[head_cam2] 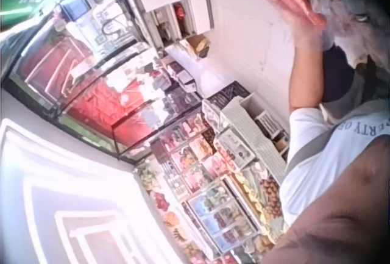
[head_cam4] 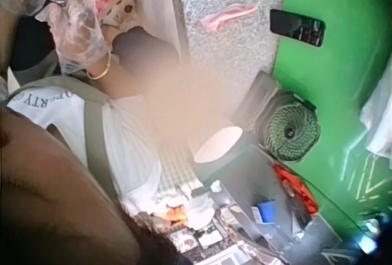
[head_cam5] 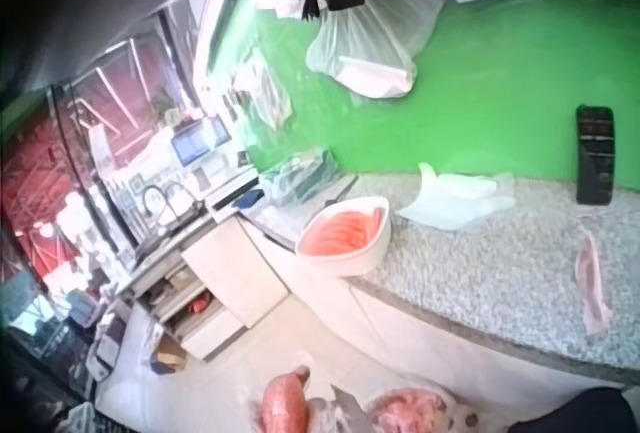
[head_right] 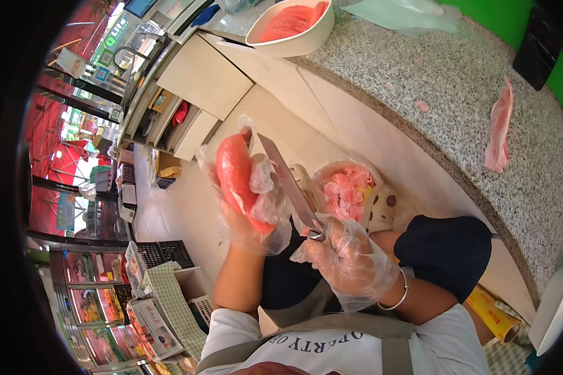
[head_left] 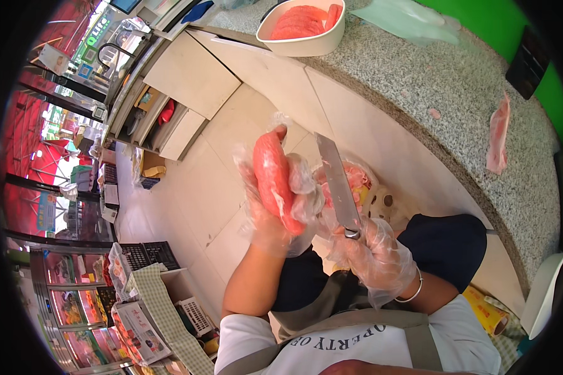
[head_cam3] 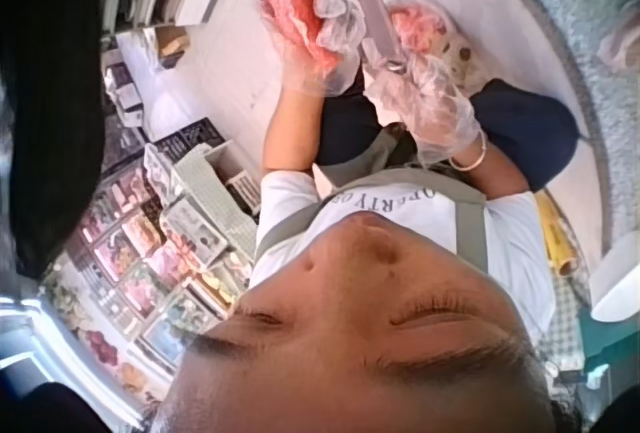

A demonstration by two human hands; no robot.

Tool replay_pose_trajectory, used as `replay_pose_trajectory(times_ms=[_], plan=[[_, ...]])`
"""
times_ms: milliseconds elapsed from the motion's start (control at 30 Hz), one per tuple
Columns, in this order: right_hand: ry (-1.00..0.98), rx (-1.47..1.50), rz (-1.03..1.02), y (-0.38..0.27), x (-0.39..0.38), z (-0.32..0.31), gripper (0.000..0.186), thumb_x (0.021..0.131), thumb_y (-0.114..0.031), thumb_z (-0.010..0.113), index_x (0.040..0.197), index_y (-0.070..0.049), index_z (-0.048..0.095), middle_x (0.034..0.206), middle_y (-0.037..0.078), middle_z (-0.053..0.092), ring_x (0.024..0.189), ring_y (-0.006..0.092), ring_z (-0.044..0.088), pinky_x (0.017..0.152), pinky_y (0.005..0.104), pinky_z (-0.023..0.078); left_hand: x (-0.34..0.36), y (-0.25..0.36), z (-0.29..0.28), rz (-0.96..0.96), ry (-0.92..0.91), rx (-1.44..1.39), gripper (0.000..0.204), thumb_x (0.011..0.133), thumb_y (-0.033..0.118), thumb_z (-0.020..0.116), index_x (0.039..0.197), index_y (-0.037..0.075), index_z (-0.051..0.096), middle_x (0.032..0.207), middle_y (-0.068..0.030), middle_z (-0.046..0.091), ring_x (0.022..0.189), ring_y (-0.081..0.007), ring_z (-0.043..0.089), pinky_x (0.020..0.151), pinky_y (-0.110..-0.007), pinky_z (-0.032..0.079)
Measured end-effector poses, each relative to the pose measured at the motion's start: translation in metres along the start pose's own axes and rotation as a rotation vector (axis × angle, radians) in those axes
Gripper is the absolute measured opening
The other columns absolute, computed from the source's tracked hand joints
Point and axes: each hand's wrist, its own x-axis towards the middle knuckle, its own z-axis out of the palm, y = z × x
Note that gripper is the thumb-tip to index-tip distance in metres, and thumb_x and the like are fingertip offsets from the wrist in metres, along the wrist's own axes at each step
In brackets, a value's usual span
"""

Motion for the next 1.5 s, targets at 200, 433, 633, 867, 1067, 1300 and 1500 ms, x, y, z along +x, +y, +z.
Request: replay_pose_trajectory(times_ms=[200, 433, 633, 867, 1067, 1300, 1500], plan=[[-0.009, 0.340, 0.127, 0.009, -0.015, 0.005, 0.020, 0.095, -0.015, 0.045, 0.100, 0.003, 0.052, 0.069, 0.007, 0.058, 0.060, 0.0139, 0.053, 0.062, 0.0266, 0.045, -0.005, -0.007, 0.007, 0.045, 0.096, 0.292, 0.090, 0.081, 0.064, 0.059, 0.141, 0.004, 0.028, 0.072, 0.0011, 0.048, 0.059, -0.0092, 0.045, 0.049, -0.023, 0.036], [-0.110, 0.639, 0.177, -0.002, -0.017, -0.009, 0.028, 0.096, -0.019, 0.047, 0.113, 0.003, 0.047, 0.072, 0.007, 0.056, 0.063, 0.0135, 0.052, 0.065, 0.0258, 0.044, -0.010, -0.006, 0.013, 0.006, 0.043, 0.207, 0.083, 0.085, 0.058, 0.059, 0.140, 0.005, 0.028, 0.070, -0.0038, 0.049, 0.053, -0.0128, 0.047, 0.045, -0.026, 0.038], [-0.147, 0.454, 0.293, -0.002, -0.021, -0.025, 0.032, 0.100, -0.024, 0.046, 0.115, 0.004, 0.051, 0.073, 0.003, 0.053, 0.064, 0.0094, 0.048, 0.066, 0.0231, 0.045, -0.013, 0.000, 0.013, -0.085, -0.027, -0.071, 0.064, 0.090, 0.041, 0.056, 0.140, 0.009, 0.030, 0.068, -0.0104, 0.051, 0.042, -0.0181, 0.044, 0.034, -0.028, 0.036], [-0.098, 0.305, 0.413, -0.017, -0.019, -0.040, 0.033, 0.091, -0.022, 0.052, 0.110, 0.005, 0.052, 0.066, 0.008, 0.055, 0.055, 0.0127, 0.049, 0.055, 0.0261, 0.040, -0.019, 0.003, -0.003, -0.107, -0.056, 0.070, 0.054, 0.092, 0.033, 0.053, 0.135, 0.008, 0.035, 0.059, -0.0122, 0.049, 0.033, -0.0192, 0.041, 0.031, -0.029, 0.035], [-0.216, 0.225, 0.385, -0.025, -0.014, -0.057, 0.019, 0.097, -0.013, 0.043, 0.108, 0.001, 0.048, 0.066, 0.003, 0.054, 0.056, 0.0088, 0.048, 0.052, 0.0249, 0.042, -0.024, 0.017, -0.019, -0.285, -0.111, 0.025, 0.069, 0.084, 0.045, 0.062, 0.135, 0.006, 0.036, 0.084, -0.0173, 0.059, 0.053, -0.0251, 0.058, 0.048, -0.034, 0.050], [-0.234, 0.073, 0.444, -0.034, -0.010, -0.057, 0.018, 0.096, -0.016, 0.046, 0.098, 0.000, 0.054, 0.066, 0.003, 0.054, 0.055, 0.0101, 0.049, 0.050, 0.0265, 0.040, -0.021, 0.013, -0.007, -0.278, -0.025, 0.215, 0.060, 0.084, 0.033, 0.063, 0.130, 0.001, 0.044, 0.127, -0.0139, 0.047, 0.092, -0.0202, 0.058, 0.074, -0.032, 0.051], [-0.216, 0.036, 0.460, -0.021, -0.017, -0.060, 0.016, 0.095, -0.016, 0.048, 0.093, -0.002, 0.056, 0.064, 0.004, 0.053, 0.054, 0.0119, 0.049, 0.049, 0.0282, 0.040, -0.021, 0.013, -0.008, -0.328, -0.038, 0.189, 0.063, 0.081, 0.036, 0.065, 0.130, 0.002, 0.045, 0.125, -0.0134, 0.049, 0.095, -0.0208, 0.057, 0.076, -0.031, 0.050]])
